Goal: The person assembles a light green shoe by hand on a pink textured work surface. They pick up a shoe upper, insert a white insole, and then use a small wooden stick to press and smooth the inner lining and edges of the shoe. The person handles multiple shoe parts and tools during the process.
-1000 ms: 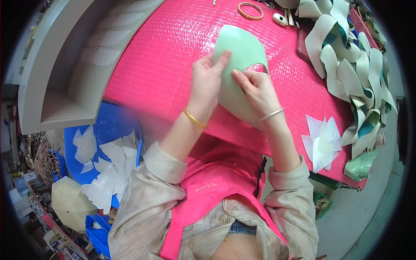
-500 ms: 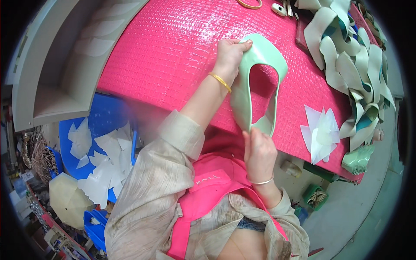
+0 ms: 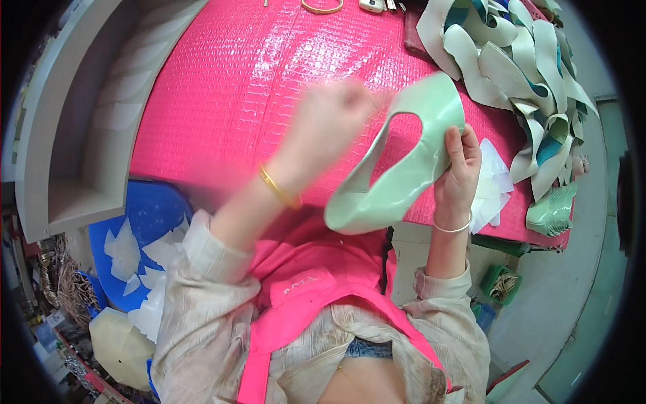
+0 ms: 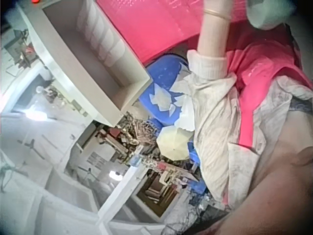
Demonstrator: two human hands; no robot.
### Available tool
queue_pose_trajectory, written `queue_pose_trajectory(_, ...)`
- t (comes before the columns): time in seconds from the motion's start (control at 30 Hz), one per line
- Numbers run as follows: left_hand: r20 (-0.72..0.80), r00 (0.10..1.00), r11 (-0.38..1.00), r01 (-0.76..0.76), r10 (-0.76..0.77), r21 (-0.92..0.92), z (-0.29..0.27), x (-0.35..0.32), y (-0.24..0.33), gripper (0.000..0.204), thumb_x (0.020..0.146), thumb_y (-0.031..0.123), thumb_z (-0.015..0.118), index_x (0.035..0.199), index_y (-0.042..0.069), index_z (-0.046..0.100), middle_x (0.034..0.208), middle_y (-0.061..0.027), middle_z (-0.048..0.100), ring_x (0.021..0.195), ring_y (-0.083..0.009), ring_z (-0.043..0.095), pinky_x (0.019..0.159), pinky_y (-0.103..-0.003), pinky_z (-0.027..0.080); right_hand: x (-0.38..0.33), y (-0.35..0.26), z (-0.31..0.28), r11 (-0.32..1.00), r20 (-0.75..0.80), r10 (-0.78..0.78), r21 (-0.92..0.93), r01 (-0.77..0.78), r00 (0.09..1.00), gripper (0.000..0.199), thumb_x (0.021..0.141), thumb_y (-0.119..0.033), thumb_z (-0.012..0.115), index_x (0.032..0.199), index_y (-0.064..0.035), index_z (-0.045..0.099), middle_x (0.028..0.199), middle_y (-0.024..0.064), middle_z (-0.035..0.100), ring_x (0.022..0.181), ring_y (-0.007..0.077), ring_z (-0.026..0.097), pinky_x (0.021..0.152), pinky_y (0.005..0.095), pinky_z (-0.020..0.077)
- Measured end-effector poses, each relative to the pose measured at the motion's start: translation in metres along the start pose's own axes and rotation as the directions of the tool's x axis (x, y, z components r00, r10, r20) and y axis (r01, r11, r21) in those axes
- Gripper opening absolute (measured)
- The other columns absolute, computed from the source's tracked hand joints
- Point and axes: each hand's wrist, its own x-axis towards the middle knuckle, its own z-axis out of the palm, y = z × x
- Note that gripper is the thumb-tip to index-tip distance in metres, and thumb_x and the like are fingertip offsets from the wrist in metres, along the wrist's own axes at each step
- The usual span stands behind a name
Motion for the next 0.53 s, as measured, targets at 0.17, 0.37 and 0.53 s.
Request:
queue_pose_trajectory(0.17, 0.171, 0.985, 0.884, 0.071, 0.011, -0.462, 0.046, -0.013, -0.006, 0.021, 0.084, 0.015, 0.061, 0.086, -0.006, 0.064, 0.069, 0.0011, 0.060, 0.062, -0.0032, 0.051, 0.052, -0.020, 0.042, 0.000, -0.004, 0.023, 0.977, -0.045, -0.070, -0.204, 0.060, 0.997, 0.014, 0.088, -0.014, 0.059, 0.095, -0.0018, 0.060, 0.083, -0.0012, 0.059, 0.074, 0.0043, 0.051, 0.066, 0.0195, 0.0400)
queue_pose_trajectory(0.37, 0.280, 0.951, 0.909, -0.004, 0.133, -0.417, 0.052, -0.030, -0.013, 0.018, 0.083, 0.006, 0.059, 0.096, -0.006, 0.062, 0.079, -0.0020, 0.063, 0.074, -0.0044, 0.054, 0.063, -0.022, 0.047, 0.030, -0.005, 0.012, 0.970, -0.017, 0.141, -0.197, -0.141, 0.990, 0.017, 0.086, -0.015, 0.061, 0.091, 0.0009, 0.063, 0.076, 0.0011, 0.062, 0.062, 0.0043, 0.053, 0.053, 0.0181, 0.0409)
queue_pose_trajectory(0.53, 0.446, 0.895, 0.731, 0.295, 0.014, -0.615, 0.045, -0.028, -0.028, 0.023, 0.083, 0.009, 0.061, 0.105, 0.001, 0.062, 0.084, -0.0081, 0.065, 0.080, -0.0083, 0.057, 0.071, -0.022, 0.046, 0.035, 0.033, 0.001, 0.952, -0.029, 0.290, -0.091, -0.292, 0.956, 0.017, 0.084, -0.015, 0.062, 0.089, 0.0010, 0.064, 0.074, 0.0021, 0.063, 0.059, 0.0048, 0.054, 0.052, 0.0169, 0.0403)
